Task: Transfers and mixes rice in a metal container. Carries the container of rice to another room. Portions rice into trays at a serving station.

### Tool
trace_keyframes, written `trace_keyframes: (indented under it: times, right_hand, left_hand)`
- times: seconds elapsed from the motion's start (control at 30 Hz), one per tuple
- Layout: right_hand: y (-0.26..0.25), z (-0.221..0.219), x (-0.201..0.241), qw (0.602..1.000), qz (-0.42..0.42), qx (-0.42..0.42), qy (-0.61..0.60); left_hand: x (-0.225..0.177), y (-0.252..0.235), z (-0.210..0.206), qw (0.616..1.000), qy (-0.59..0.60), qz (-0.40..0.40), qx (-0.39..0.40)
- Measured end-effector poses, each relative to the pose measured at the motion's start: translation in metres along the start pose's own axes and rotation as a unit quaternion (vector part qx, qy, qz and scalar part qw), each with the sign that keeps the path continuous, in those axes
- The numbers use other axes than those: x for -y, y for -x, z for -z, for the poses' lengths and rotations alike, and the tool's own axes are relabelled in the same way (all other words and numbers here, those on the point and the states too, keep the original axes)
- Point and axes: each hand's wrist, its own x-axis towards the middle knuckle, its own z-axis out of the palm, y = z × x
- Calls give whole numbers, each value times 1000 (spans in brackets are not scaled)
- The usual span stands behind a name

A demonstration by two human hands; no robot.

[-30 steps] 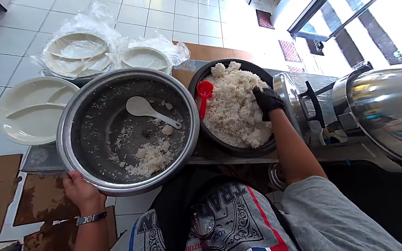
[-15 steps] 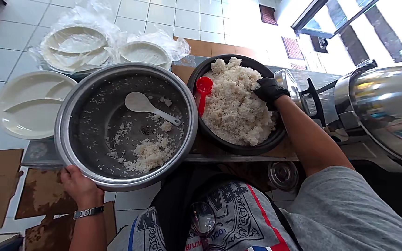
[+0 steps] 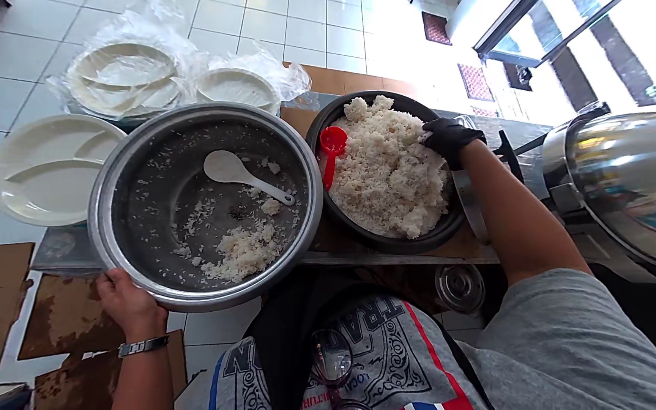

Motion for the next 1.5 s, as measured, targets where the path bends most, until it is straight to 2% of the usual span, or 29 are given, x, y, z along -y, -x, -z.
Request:
trace_keyframes:
  times: [0.1,0.17,0.33,0.4,0.5,0.63,0.93,1.23,1.5]
  right_hand:
    - [14,1,8,997,-49,-63,-15]
    - [20,0,7,993,-53,-92,-42]
    - [54,-9,3,976,-42,-14,-212]
    - [70,-27,0,983,-32,-27,-180]
    - [76,-65,0,998,-3,-51,-37]
    - [54,-97,8,994,-15,-99,-51]
    - [22,-85,7,989,-45,-118,-73]
    - [35,-89,4,990,-26,-127,-51]
    - [39,-60,-8,984,-46,-121,-119]
  left_hand:
    - [1,0,0,1000,3,4,0]
    - [0,0,-1,1000,4,4,-1]
    - [2,-1,0,1000,6,-2,2]
    - [3,-1,1,1000,8,-1,3]
    - [3,-1,1,1000,9,-4,5]
    - [-1,3,-1,1000,8,0,2]
    - [7,0,1,1000,8,-2,3]
    - [10,3,2,1000,13,5,3]
    - [13,-1,3,1000,9,0,10]
